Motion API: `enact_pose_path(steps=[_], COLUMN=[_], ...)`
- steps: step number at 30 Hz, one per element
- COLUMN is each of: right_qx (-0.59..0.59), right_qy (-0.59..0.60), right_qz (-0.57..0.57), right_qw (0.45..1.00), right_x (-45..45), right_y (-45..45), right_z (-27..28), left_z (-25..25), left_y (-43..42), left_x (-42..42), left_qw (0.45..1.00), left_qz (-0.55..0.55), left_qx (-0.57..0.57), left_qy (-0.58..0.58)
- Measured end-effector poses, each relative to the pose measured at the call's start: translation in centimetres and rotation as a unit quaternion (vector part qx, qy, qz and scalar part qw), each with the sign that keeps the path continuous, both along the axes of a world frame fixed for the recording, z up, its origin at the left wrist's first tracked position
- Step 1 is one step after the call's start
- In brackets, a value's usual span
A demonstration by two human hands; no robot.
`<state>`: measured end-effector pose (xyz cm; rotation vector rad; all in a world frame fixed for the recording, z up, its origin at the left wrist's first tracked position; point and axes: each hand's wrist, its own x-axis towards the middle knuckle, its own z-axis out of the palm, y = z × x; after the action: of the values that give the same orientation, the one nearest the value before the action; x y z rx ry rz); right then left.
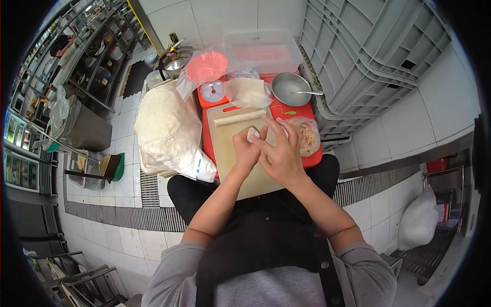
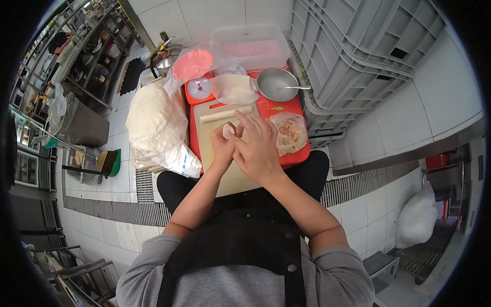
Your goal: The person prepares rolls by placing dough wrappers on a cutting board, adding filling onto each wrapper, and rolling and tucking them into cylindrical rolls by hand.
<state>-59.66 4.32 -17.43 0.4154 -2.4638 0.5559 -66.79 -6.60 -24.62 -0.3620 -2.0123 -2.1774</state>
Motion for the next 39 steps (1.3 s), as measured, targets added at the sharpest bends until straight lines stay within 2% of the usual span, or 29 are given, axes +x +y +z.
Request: enact_pose_path(steps=[2, 5, 13, 16, 18, 20, 27, 30, 33, 34, 36, 39], right_qx=[0.008, 0.023, 0.042, 0.002, -0.169, -0.135, -0.069, -0.007, 0.002, 0.003, -0.131, -0.11], right_qy=[-0.003, -0.01, -0.032, -0.061, -0.031, -0.032, -0.032, -0.038, -0.048, -0.048, -0.057, -0.052], right_qz=[-0.004, -0.009, -0.01, 0.03, 0.045, 0.039, 0.04, 0.022, 0.031, 0.031, 0.04, 0.027], right_qw=[1.0, 1.0, 0.999, 0.998, 0.984, 0.99, 0.996, 0.999, 0.998, 0.998, 0.989, 0.992], right_x=[-0.2, -0.6, -1.3, -1.9, -2.5, -2.4, -1.7, -1.8, -2.1, -2.6, -3.8, -4.7], right_y=[-0.1, -0.5, -0.8, 0.9, 2.4, 3.0, 1.6, 0.9, 1.0, 1.3, 2.5, 3.0], right_z=[0.0, 0.0, -0.1, 0.9, 0.7, 0.9, -0.4, -0.3, 0.7, 0.6, 0.2, 0.2], left_z=[-0.7, -0.8, -0.4, -0.8, -0.8, -0.5, -0.5, -0.3, -0.3, -0.6, -0.6, 0.2], left_y=[0.2, 0.0, -0.5, -0.3, -0.2, -0.5, 0.0, -0.1, -0.5, -0.8, -1.2, -1.4], left_x=[-0.4, -0.5, -0.4, -0.7, -0.8, -1.0, -0.9, -0.7, -1.1, -1.4, -1.7, -1.8], left_qw=[0.999, 1.0, 1.0, 1.0, 1.0, 0.998, 0.999, 0.999, 0.999, 0.999, 0.998, 0.991], left_qz=[0.009, 0.021, -0.004, -0.003, 0.006, 0.002, -0.013, -0.019, -0.018, -0.032, -0.043, -0.094], left_qx=[0.045, -0.004, -0.014, -0.012, -0.002, -0.065, -0.03, -0.036, -0.018, -0.036, -0.053, -0.092], left_qy=[0.0, 0.007, 0.008, 0.02, 0.031, -0.02, -0.014, -0.019, -0.029, -0.015, -0.003, -0.032])
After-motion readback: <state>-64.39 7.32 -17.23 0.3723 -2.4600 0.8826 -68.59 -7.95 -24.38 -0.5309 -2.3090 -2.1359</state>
